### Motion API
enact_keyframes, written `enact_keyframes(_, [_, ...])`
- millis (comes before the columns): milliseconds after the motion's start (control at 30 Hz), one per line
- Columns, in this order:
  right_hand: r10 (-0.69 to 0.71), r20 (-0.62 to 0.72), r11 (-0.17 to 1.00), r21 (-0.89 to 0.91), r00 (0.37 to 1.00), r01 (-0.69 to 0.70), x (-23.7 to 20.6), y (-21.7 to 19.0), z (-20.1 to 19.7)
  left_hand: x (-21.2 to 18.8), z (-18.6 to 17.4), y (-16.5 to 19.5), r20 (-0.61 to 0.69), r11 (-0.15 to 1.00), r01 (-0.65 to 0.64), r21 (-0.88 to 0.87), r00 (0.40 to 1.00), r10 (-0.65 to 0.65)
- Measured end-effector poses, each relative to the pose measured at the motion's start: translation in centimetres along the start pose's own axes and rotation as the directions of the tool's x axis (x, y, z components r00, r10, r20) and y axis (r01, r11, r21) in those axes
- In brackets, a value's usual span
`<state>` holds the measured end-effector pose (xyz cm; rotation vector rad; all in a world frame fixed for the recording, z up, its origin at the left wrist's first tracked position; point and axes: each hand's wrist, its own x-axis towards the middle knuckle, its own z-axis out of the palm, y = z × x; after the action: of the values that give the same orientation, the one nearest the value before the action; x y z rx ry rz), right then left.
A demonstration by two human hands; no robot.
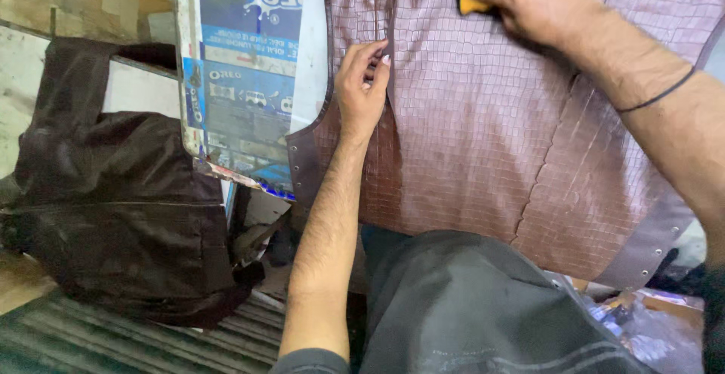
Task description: The person rubs a sponge over a large brown leather garment panel laid on a work table, periodically dipping the sponge into a dark liquid container on the table and wiping the liquid across the panel's surface, working section by section over the material.
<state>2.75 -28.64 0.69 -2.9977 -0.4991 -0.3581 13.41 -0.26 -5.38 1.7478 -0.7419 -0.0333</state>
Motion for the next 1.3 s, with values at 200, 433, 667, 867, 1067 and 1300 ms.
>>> enact_keyframes(200, [0.035,0.035,0.994,0.102,0.999,-0.038,0.8,-0.2,0.1,0.1,-0.1,0.2,-0.004,1.0,0.016,0.027,1.0,-0.016])
enact_keyframes(433, [0.095,-0.037,0.992,-0.085,0.995,-0.098,-2.3,-0.9,-2.6,0.5,0.3,0.2,-0.024,1.0,0.021,0.012,0.999,-0.021])
enact_keyframes(667, [-0.038,-0.001,0.999,-0.03,0.999,0.038,-5.8,-3.3,0.4,-0.5,0.6,3.9,0.059,0.849,0.014,0.529,0.997,-0.053])
enact_keyframes(867, [-0.074,-0.015,0.968,0.241,0.997,0.076,-2.4,-6.9,0.5,-3.7,-1.2,4.3,0.142,0.927,0.15,0.344,0.968,-0.209])
enact_keyframes(1067, [0.207,-0.119,0.978,0.062,0.971,-0.2,0.3,-8.4,1.3,-5.8,-1.8,0.2,0.025,0.948,0.261,-0.184,0.965,-0.261])
enact_keyframes(1300, [0.045,-0.087,0.991,0.127,0.995,-0.033,4.5,-10.7,0.6,-6.9,-1.4,-1.6,0.005,0.925,0.274,-0.264,0.959,-0.283])
